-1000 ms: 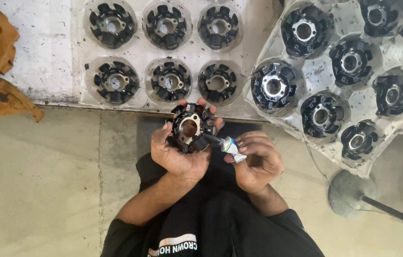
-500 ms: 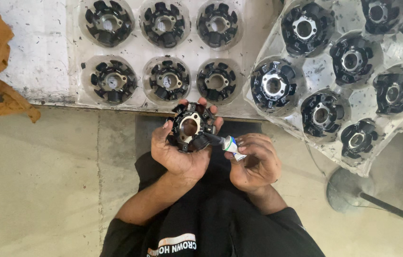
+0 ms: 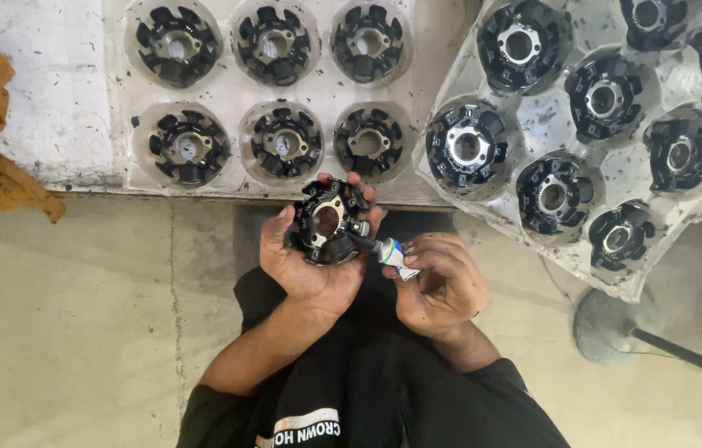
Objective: The person applies a dark sealant from a small tube to the inner surfaces of multiple circular metal parts. They pick each part from a tray, apply the sealant, and place it back. The person briefly wipes the tube tip with a cloth before continuing.
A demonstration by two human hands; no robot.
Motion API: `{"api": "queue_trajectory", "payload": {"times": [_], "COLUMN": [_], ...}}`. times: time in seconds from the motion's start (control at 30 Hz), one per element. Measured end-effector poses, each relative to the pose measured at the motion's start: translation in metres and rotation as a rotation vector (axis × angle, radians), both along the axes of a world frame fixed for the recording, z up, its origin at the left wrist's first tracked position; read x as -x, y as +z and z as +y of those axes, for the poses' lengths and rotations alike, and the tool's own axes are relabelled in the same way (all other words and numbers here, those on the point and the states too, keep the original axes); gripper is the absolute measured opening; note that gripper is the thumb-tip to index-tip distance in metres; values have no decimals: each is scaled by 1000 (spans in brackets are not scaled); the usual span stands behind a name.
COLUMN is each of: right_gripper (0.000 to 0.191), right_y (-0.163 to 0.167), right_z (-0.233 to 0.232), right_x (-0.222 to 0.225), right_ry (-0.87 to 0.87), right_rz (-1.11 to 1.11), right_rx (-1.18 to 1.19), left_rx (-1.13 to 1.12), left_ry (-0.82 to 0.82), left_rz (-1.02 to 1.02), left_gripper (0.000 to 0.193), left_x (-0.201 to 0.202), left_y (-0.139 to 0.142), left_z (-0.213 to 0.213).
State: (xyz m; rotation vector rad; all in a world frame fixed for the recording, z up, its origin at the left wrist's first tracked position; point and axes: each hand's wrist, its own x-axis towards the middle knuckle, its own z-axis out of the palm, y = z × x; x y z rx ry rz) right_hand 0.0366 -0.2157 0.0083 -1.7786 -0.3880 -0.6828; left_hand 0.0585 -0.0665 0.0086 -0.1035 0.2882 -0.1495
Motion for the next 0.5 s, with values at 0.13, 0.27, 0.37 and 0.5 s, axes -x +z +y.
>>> {"api": "queue_trajectory", "payload": {"times": [0.13, 0.27, 0.37, 0.5], "right_gripper": [24, 32, 33, 32], "right_y": [3, -3, -16, -32], "right_z": [-6, -18, -25, -27], "right_x": [6, 13, 15, 15], "right_ry": [11, 59, 19, 68], "right_rz": [29, 64, 111, 159], "right_rx": [8, -166, -244, -309], "left_rx": [-43, -256, -493, -929], "left_ry": [-5, 33, 81, 183], "left_rz": [-17, -227, -284, -321], "left_gripper": [49, 48, 47, 42], "left_x": [-9, -47, -111, -224], "left_y": [5, -9, -22, -26], "left_z": [5, 22, 43, 71]}}
